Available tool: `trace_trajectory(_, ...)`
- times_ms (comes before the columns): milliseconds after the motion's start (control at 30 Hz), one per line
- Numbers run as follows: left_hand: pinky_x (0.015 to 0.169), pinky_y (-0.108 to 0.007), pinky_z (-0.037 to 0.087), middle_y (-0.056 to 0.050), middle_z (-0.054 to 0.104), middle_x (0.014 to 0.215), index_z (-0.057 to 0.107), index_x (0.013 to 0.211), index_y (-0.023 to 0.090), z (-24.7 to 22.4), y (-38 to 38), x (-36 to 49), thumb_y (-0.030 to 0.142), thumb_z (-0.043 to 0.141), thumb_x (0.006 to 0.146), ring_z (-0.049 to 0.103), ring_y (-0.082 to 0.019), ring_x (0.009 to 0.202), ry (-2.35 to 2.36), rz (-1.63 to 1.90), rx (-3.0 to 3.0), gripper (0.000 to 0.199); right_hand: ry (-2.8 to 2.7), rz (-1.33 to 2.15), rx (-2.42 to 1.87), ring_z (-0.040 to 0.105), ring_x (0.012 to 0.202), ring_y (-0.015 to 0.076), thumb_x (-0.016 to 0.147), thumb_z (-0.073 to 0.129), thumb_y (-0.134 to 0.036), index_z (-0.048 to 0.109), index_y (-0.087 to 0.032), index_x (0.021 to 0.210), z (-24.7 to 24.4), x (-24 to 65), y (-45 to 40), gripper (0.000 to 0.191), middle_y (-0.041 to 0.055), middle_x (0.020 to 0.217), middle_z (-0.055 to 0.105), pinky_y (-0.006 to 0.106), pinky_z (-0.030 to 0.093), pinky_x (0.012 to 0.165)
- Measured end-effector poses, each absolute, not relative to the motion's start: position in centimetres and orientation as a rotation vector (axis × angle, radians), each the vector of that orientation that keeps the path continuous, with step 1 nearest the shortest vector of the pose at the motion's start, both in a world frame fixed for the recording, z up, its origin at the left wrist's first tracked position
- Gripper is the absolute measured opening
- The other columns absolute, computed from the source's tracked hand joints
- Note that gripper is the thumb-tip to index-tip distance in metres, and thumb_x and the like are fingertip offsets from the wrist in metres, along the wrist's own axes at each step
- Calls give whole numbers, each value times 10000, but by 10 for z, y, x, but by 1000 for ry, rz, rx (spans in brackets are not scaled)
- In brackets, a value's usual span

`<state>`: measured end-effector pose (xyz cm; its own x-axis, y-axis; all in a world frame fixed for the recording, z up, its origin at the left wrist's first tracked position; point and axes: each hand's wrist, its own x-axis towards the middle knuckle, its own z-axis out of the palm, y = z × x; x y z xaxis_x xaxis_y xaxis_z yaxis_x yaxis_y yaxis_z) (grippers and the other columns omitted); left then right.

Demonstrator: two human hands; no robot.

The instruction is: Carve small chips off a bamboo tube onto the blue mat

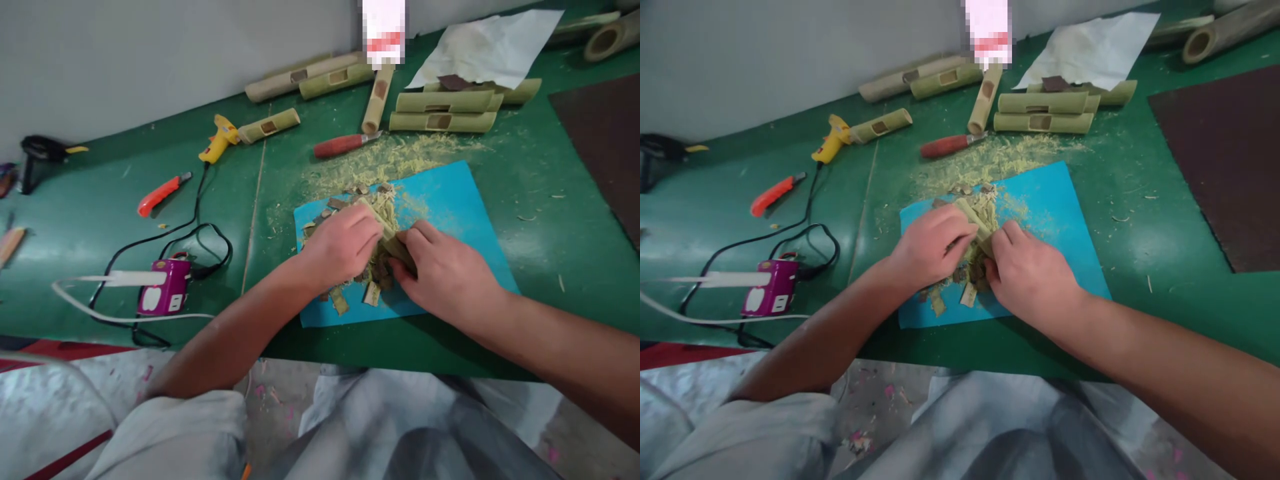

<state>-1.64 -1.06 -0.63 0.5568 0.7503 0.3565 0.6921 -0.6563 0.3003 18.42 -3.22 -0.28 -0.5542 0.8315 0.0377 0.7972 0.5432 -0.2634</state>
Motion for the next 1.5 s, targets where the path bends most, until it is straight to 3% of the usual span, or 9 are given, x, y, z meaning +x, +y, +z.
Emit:
trace_trajectory(233, 695, -306, 465, -55, 569, 784, 553, 747, 172, -1, -11, -16, 207, 430, 967, 551, -173, 770, 1351, 636, 2667, 255, -2640, 299, -1385, 533, 740, 185, 903, 446, -266, 613, -155, 944, -1, 183, -32, 204, 99, 935, 607, 320, 278, 558)
trace_trajectory(1500, 735, -302, 479, -59, 588, 836, 590, 832, 159, -3, -11, -19, 210, 436, 973, 565, -169, 805, 1358, 704, 2658, 215, -2645, 262, -1367, 545, 757, 195, 910, 462, -274, 615, -152, 956, -2, 183, -33, 201, 102, 951, 610, 322, 294, 573)
